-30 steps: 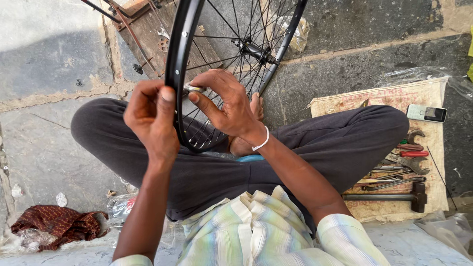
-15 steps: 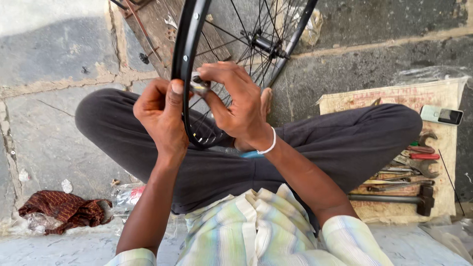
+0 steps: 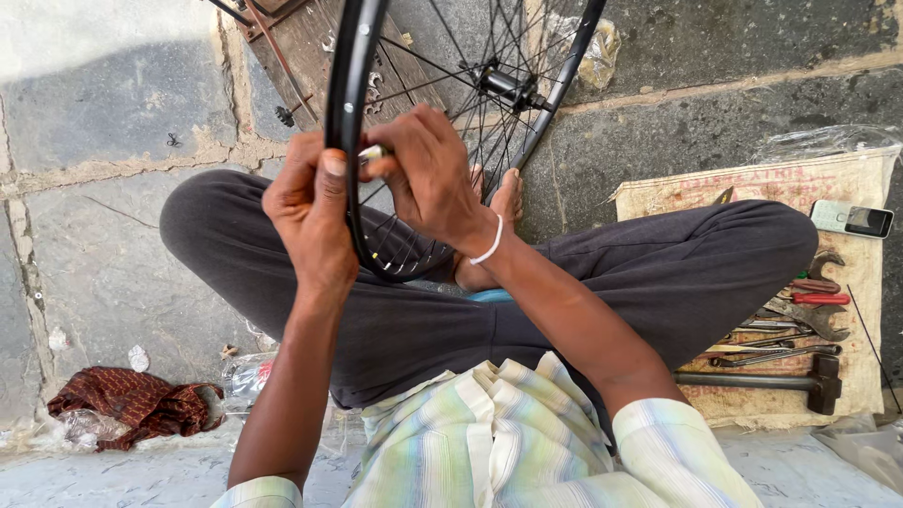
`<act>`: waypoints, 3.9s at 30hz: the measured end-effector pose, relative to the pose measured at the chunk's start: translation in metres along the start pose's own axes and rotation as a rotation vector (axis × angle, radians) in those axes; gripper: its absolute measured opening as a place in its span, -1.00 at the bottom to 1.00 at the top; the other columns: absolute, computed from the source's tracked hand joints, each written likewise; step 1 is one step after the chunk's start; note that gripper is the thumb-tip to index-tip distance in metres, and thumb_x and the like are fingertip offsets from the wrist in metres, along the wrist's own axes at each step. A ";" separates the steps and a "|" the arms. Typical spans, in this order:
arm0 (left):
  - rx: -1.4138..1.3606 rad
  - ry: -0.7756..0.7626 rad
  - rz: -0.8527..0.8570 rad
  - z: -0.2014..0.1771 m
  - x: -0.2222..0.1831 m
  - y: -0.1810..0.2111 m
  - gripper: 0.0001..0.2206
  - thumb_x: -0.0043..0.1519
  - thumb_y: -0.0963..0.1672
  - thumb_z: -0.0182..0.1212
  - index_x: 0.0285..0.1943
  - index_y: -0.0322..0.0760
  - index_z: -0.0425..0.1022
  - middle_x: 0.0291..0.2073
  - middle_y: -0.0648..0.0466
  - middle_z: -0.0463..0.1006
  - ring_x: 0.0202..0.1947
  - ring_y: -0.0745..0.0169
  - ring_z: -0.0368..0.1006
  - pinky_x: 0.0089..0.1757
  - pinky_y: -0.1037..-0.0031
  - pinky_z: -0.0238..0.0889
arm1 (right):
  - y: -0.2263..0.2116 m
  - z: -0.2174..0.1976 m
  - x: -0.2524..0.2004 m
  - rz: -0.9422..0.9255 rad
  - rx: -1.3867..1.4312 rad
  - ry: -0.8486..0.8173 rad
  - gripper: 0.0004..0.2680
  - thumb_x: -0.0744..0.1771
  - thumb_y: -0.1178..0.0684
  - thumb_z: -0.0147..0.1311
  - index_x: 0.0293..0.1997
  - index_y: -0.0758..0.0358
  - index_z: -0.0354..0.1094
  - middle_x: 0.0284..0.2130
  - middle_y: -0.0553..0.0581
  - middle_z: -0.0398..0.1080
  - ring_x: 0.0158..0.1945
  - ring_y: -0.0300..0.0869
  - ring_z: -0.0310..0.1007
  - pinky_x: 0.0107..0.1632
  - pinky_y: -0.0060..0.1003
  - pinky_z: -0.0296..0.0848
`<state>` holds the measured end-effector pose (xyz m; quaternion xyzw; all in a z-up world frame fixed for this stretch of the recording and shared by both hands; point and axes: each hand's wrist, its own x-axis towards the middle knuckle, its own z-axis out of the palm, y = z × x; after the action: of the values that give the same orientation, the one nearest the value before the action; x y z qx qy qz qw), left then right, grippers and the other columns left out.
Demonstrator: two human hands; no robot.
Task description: The person is assembling a bicycle wheel by hand, inserting spokes through the hub and rim holes and tightening the spoke nipples with a small cylindrical tool.
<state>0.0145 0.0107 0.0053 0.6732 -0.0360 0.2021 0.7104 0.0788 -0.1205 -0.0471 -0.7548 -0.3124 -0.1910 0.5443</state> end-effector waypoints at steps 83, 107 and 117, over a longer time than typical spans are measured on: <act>0.100 0.091 0.059 -0.009 -0.020 -0.015 -0.61 0.44 0.00 0.17 0.15 -0.49 0.48 -0.03 0.10 0.52 -0.06 0.45 0.42 -0.02 0.58 0.31 | 0.003 0.009 -0.017 -0.323 0.173 0.091 -0.69 0.53 -0.16 -0.13 0.18 0.37 0.17 -0.07 0.24 0.35 -0.02 0.07 0.42 0.00 -0.08 0.48; 0.087 0.148 -0.034 -0.023 -0.023 -0.024 -0.59 0.50 0.03 0.05 0.03 -0.47 0.56 -0.29 0.08 0.58 -0.33 0.47 0.43 -0.24 0.58 0.34 | 0.011 0.027 -0.009 -0.327 0.054 0.025 -0.61 0.46 -0.02 0.10 0.42 0.28 0.06 0.00 0.13 0.36 0.04 -0.02 0.42 0.08 -0.17 0.52; -0.003 0.286 -0.038 -0.023 -0.020 -0.035 -0.68 0.36 0.00 0.29 -0.17 -0.39 0.51 -0.36 0.11 0.52 -0.35 0.41 0.44 -0.22 0.49 0.41 | 0.012 0.055 0.000 0.129 0.440 0.088 -0.77 0.40 -0.15 -0.01 -0.08 0.22 0.30 -0.36 0.08 0.42 -0.42 -0.13 0.42 -0.32 -0.26 0.42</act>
<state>0.0029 0.0278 -0.0364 0.6372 0.0779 0.2824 0.7128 0.0835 -0.0712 -0.0740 -0.6273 -0.2736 -0.1161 0.7198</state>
